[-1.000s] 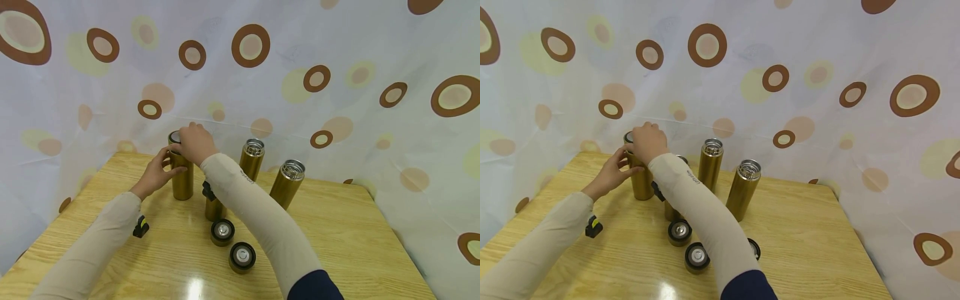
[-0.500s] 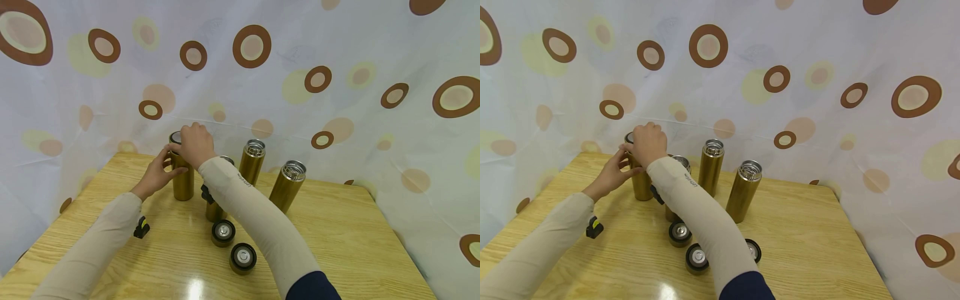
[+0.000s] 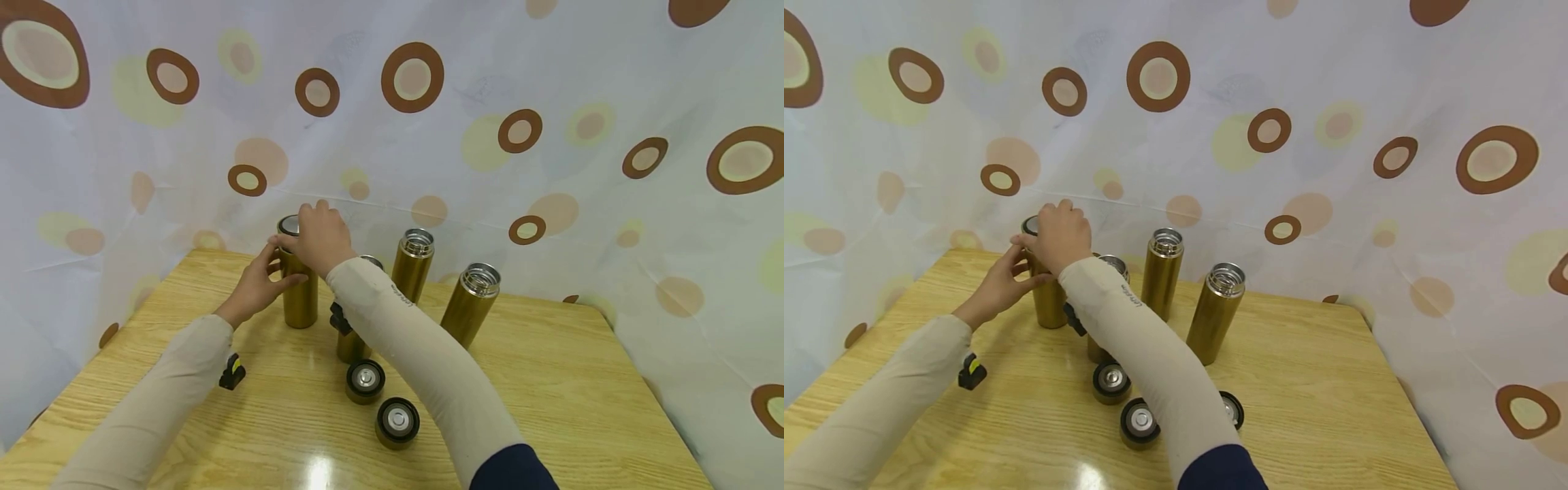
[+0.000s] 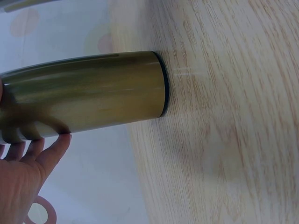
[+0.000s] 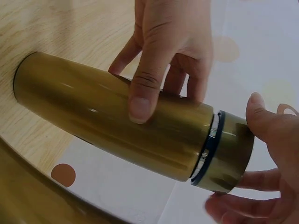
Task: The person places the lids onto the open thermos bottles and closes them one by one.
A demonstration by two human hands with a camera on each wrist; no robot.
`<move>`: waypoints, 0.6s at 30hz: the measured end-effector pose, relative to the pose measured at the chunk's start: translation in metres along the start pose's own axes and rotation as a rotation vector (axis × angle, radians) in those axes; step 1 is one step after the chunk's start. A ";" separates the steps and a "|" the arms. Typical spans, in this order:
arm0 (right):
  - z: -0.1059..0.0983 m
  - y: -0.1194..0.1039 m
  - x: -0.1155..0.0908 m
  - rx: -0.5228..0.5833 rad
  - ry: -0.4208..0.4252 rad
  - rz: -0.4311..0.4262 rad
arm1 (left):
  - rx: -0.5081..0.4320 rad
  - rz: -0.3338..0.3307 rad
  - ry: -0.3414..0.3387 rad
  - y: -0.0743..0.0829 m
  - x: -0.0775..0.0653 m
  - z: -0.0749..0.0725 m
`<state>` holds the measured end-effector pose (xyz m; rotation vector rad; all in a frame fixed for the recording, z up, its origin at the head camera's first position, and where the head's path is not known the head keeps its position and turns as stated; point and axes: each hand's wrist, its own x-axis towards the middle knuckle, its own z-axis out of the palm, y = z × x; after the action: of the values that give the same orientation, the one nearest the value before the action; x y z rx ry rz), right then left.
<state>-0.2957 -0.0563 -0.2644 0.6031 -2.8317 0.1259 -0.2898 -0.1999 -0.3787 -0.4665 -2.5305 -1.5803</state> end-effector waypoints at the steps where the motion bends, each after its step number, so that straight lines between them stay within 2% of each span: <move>1: -0.002 0.001 0.000 0.006 -0.028 0.007 | -0.003 -0.003 -0.004 0.000 0.000 0.000; 4: -0.009 0.008 0.002 0.071 -0.129 -0.008 | -0.006 -0.031 -0.014 0.000 0.000 0.000; 9: -0.022 0.019 0.009 0.182 -0.342 -0.160 | -0.017 -0.064 -0.027 0.001 0.001 0.000; 14: -0.030 0.024 0.016 0.100 -0.458 -0.311 | -0.030 -0.073 -0.028 0.002 0.001 0.000; 18: -0.032 0.024 0.019 0.057 -0.494 -0.353 | -0.034 -0.071 -0.022 0.002 0.001 0.000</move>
<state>-0.3154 -0.0373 -0.2293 1.2912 -3.1217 -0.0097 -0.2898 -0.1986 -0.3764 -0.4046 -2.5674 -1.6540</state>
